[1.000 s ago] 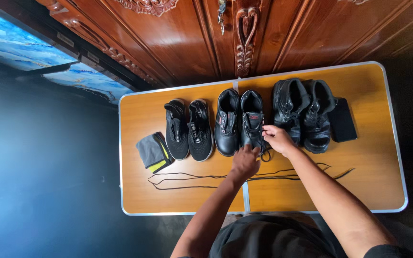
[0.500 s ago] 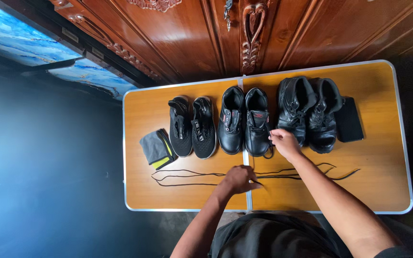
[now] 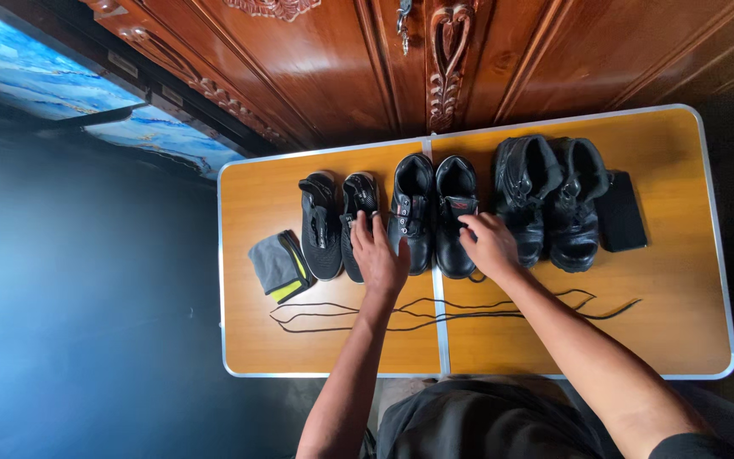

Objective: The person removes shoelaces from three pairs of shoes on a table, then threads and ties new laces into each shoe one by one. The shoes remain on the table throughout the process.

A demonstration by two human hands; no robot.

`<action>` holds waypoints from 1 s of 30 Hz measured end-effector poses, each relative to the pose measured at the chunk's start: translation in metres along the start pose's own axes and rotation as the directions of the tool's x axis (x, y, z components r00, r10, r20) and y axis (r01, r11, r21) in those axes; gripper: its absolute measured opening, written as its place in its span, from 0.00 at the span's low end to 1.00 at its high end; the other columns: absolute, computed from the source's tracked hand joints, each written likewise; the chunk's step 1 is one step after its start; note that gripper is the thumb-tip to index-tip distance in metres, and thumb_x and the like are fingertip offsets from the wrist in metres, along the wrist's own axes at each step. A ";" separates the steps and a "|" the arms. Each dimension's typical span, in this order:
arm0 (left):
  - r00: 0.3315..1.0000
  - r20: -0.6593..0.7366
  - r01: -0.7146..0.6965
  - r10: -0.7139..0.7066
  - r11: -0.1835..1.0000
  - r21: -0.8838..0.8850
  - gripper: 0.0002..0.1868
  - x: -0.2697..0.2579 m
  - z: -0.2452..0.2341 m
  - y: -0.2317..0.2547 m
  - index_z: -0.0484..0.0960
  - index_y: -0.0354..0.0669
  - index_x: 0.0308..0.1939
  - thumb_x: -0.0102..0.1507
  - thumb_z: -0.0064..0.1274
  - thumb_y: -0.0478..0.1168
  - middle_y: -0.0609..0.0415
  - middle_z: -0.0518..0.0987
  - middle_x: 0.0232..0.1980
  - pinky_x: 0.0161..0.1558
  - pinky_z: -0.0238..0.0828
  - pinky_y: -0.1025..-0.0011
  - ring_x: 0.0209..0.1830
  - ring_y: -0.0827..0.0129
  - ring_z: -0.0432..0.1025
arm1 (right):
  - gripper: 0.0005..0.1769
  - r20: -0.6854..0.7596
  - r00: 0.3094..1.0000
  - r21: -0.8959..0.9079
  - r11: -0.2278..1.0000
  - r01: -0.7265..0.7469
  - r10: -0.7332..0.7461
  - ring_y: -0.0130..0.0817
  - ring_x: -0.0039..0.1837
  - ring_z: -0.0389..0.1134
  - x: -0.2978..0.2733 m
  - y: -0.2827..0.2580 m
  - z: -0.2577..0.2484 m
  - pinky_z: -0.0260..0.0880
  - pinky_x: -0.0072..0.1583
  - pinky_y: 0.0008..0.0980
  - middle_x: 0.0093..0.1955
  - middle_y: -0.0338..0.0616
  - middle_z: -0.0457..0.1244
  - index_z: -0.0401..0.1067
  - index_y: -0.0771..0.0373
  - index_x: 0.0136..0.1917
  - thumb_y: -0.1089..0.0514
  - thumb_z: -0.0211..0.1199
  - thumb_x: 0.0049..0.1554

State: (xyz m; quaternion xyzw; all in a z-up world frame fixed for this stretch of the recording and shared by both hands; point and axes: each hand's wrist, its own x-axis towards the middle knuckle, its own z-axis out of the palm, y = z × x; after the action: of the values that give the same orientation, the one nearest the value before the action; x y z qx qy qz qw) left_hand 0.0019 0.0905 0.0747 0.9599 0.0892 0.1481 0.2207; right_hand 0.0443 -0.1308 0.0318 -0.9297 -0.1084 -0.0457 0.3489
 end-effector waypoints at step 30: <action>0.467 0.873 -0.332 0.139 0.943 0.028 0.47 -0.070 0.075 0.042 0.48 0.52 0.81 0.61 0.54 0.42 0.47 0.36 0.86 0.74 0.46 0.43 0.85 0.51 0.36 | 0.09 0.565 0.824 0.365 0.888 -0.280 0.027 0.32 0.42 0.67 0.007 0.062 0.031 0.69 0.44 0.35 0.39 0.44 0.67 0.71 0.64 0.42 0.57 0.67 0.52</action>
State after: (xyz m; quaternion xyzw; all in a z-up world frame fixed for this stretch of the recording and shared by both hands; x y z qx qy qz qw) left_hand -0.0349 0.0075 0.0123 0.9242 -0.1524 -0.3295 0.1184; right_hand 0.0663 -0.1547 -0.0296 -0.8082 -0.1332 0.2750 0.5035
